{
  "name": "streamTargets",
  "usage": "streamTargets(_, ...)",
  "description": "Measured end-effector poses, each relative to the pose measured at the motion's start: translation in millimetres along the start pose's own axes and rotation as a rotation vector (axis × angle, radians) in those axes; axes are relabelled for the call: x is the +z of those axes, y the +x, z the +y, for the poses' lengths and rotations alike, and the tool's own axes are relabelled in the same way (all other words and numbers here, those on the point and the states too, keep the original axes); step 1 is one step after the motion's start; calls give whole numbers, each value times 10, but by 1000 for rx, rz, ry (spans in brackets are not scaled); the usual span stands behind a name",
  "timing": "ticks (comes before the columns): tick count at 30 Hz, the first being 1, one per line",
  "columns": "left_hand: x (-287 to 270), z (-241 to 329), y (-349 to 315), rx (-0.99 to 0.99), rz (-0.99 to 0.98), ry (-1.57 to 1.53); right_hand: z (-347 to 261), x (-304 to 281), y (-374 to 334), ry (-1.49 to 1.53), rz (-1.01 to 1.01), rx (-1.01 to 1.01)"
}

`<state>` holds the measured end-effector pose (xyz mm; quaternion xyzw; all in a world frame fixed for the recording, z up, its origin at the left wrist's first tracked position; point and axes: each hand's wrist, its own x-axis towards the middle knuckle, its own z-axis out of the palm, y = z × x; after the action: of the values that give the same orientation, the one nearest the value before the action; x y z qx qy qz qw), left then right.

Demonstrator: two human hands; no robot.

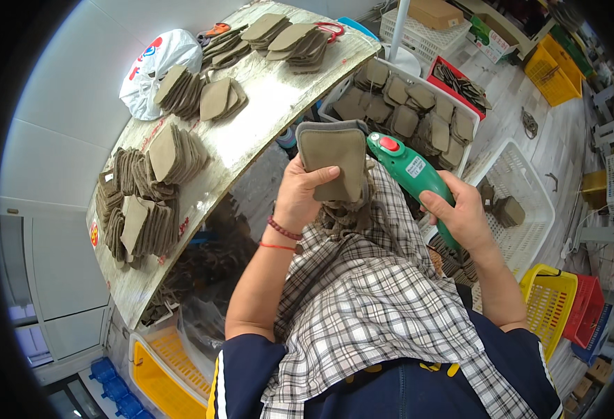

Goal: The person repeatedly picks up rectangular corduroy pads from a table, uses a green handheld rotary trimmer to trim the edges, and places the finished pads into a white basket. The process is repeated for multiple pads.

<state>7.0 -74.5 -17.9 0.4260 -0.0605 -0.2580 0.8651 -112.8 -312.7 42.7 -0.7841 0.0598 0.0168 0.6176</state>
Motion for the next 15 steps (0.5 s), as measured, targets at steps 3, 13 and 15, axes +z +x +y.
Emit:
streamTargets(3,-121,199,-11,-102,-24,142,16,-136,-69,-92,-61,30)
streamTargets(13,-98,389,-21,-333,-98,466,79,-131,-147,-352,-82,-159)
streamTargets(15,-109,330,-24,-381,-104,482,104,-95,-141,-343,-70,-152)
